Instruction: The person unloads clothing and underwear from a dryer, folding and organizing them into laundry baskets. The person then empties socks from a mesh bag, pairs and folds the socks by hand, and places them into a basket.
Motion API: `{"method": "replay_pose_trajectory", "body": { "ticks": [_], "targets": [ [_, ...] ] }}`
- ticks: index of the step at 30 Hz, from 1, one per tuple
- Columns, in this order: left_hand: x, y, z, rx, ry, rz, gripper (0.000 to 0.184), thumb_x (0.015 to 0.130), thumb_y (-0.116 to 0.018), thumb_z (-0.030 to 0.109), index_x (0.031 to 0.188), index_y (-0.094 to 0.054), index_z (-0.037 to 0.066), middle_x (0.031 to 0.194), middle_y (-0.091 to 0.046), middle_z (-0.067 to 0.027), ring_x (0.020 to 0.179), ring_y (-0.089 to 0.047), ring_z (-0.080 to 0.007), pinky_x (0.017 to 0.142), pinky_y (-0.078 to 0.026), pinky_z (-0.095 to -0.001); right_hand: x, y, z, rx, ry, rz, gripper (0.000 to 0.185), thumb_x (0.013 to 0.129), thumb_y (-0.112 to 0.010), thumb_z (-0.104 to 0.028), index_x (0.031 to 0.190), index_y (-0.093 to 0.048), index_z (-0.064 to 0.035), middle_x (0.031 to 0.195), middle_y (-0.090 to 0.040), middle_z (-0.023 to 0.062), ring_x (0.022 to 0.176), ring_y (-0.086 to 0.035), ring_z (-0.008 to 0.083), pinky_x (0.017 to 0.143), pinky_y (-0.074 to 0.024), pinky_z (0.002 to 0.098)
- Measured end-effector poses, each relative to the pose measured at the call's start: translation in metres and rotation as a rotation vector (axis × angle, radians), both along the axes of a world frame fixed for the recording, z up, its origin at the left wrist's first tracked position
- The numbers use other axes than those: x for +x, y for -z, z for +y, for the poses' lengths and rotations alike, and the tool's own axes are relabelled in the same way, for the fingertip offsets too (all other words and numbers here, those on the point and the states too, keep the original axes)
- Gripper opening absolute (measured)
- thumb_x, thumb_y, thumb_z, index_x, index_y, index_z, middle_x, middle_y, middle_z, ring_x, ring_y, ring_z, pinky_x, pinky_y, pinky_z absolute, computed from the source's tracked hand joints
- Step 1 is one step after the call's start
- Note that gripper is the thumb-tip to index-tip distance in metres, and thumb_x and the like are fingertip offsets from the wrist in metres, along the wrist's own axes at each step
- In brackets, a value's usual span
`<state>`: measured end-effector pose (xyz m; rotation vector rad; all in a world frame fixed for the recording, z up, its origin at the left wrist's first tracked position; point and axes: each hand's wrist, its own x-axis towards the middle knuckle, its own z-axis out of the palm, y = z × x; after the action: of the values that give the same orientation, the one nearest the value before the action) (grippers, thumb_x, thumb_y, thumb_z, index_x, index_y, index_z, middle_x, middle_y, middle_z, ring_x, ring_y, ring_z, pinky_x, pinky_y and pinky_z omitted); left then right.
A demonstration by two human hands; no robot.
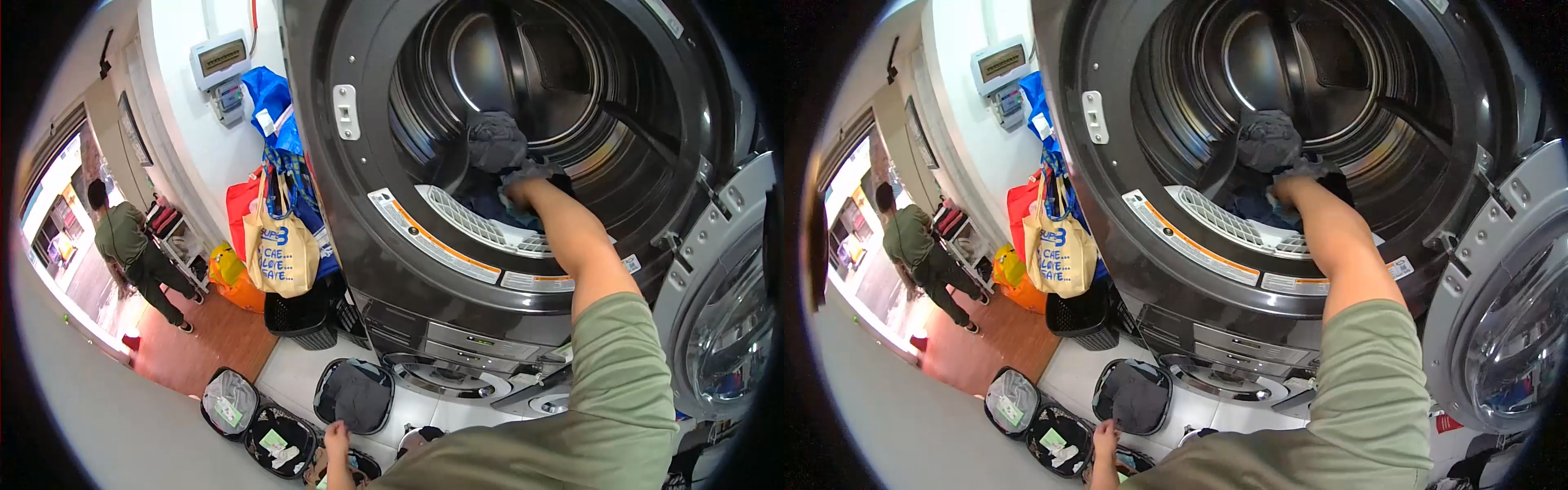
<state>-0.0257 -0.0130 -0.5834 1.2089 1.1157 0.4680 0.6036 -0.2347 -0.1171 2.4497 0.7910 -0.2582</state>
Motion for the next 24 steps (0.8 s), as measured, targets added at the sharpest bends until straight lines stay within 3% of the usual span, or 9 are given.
{"method": "replay_pose_trajectory", "body": {
  "ticks": [5,8,13,14,17,18,19,21,24],
  "targets": [
    [0.065,-0.081,-0.052,-0.030,0.189,-0.063,0.014,0.095,-0.057,0.008,0.103,-0.065,0.000,0.086,-0.066,-0.0050,0.072,-0.061,-0.0133,0.064,-0.050,-0.0258,0.066,-0.015,-0.004,0.442,-0.191,-0.140,0.030,0.069,-0.074,-0.021,0.096,-0.072,-0.0083,0.097,-0.071,0.0171,0.090,-0.068,0.0310,0.078,-0.0534,0.0425],
    [0.093,-0.121,-0.037,0.464,0.297,-0.149,0.013,0.094,-0.057,0.005,0.100,-0.067,0.000,0.085,-0.066,-0.0067,0.076,-0.062,-0.0159,0.069,-0.050,-0.0276,0.037,-0.109,-0.027,0.850,-0.188,-0.226,0.023,0.070,-0.074,-0.015,0.090,-0.071,-0.0038,0.089,-0.070,0.0163,0.083,-0.067,0.0302,0.074,-0.0518,0.0413],
    [0.160,-0.353,-0.035,1.168,0.328,-0.385,0.011,0.088,-0.060,-0.002,0.096,-0.067,-0.001,0.095,-0.066,-0.0139,0.091,-0.063,-0.0244,0.083,-0.049,-0.0325,-0.102,-0.185,-0.025,1.360,-0.576,0.136,0.017,0.083,-0.064,-0.014,0.092,-0.063,-0.0004,0.081,-0.059,-0.0002,0.078,-0.053,0.0083,0.071,-0.0463,0.0282],
    [0.169,-0.383,-0.033,1.276,0.366,-0.460,0.025,0.085,-0.063,-0.003,0.110,-0.064,0.000,0.110,-0.064,-0.0155,0.103,-0.061,-0.0259,0.091,-0.047,-0.0329,-0.139,-0.185,-0.018,1.373,-0.664,0.250,0.015,0.085,-0.062,-0.014,0.092,-0.061,-0.0009,0.081,-0.056,-0.0021,0.078,-0.051,0.0060,0.071,-0.0454,0.0265],
    [0.196,-0.452,-0.061,1.036,0.296,-0.835,0.057,0.079,-0.071,0.005,0.132,-0.050,0.003,0.134,-0.050,-0.0175,0.120,-0.052,-0.0306,0.105,-0.038,-0.0376,-0.262,-0.155,0.002,1.372,-0.902,0.519,0.015,0.080,-0.063,-0.013,0.091,-0.058,-0.0033,0.084,-0.055,-0.0011,0.080,-0.053,0.0075,0.071,-0.0454,0.0250],
    [0.201,-0.461,-0.064,1.061,0.332,-0.884,0.069,0.076,-0.074,0.008,0.138,-0.045,0.005,0.140,-0.044,-0.0179,0.126,-0.048,-0.0320,0.109,-0.034,-0.0403,-0.289,-0.139,0.008,1.423,-1.114,0.507,0.018,0.079,-0.061,-0.007,0.095,-0.057,-0.0025,0.090,-0.056,0.0006,0.085,-0.054,0.0092,0.075,-0.0460,0.0260],
    [0.200,-0.458,-0.057,1.180,0.425,-0.710,0.065,0.072,-0.076,0.010,0.131,-0.051,0.006,0.135,-0.049,-0.0164,0.125,-0.049,-0.0315,0.112,-0.029,-0.0438,-0.314,-0.118,0.012,1.566,-0.982,0.999,0.024,0.077,-0.056,-0.001,0.101,-0.055,-0.0015,0.095,-0.057,0.0019,0.092,-0.055,0.0105,0.083,-0.0460,0.0275],
    [0.198,-0.453,-0.044,1.447,0.608,-0.380,0.057,0.064,-0.080,0.014,0.119,-0.062,0.008,0.124,-0.059,-0.0134,0.125,-0.050,-0.0305,0.117,-0.019,-0.0508,-0.334,-0.092,0.012,1.623,-0.938,1.119,0.046,0.075,-0.050,0.005,0.120,-0.055,0.0001,0.102,-0.059,0.0030,0.101,-0.056,0.0120,0.092,-0.0440,0.0283],
    [0.165,-0.373,0.003,1.364,0.855,-0.120,0.043,0.067,-0.080,0.016,0.106,-0.066,0.005,0.113,-0.061,-0.0135,0.112,-0.057,-0.0311,0.109,-0.034,-0.0472,-0.320,-0.057,0.020,1.732,-0.816,0.938,0.054,0.074,-0.048,0.008,0.125,-0.060,-0.0009,0.103,-0.061,0.0048,0.103,-0.058,0.0143,0.093,-0.0440,0.0283]
  ]
}}
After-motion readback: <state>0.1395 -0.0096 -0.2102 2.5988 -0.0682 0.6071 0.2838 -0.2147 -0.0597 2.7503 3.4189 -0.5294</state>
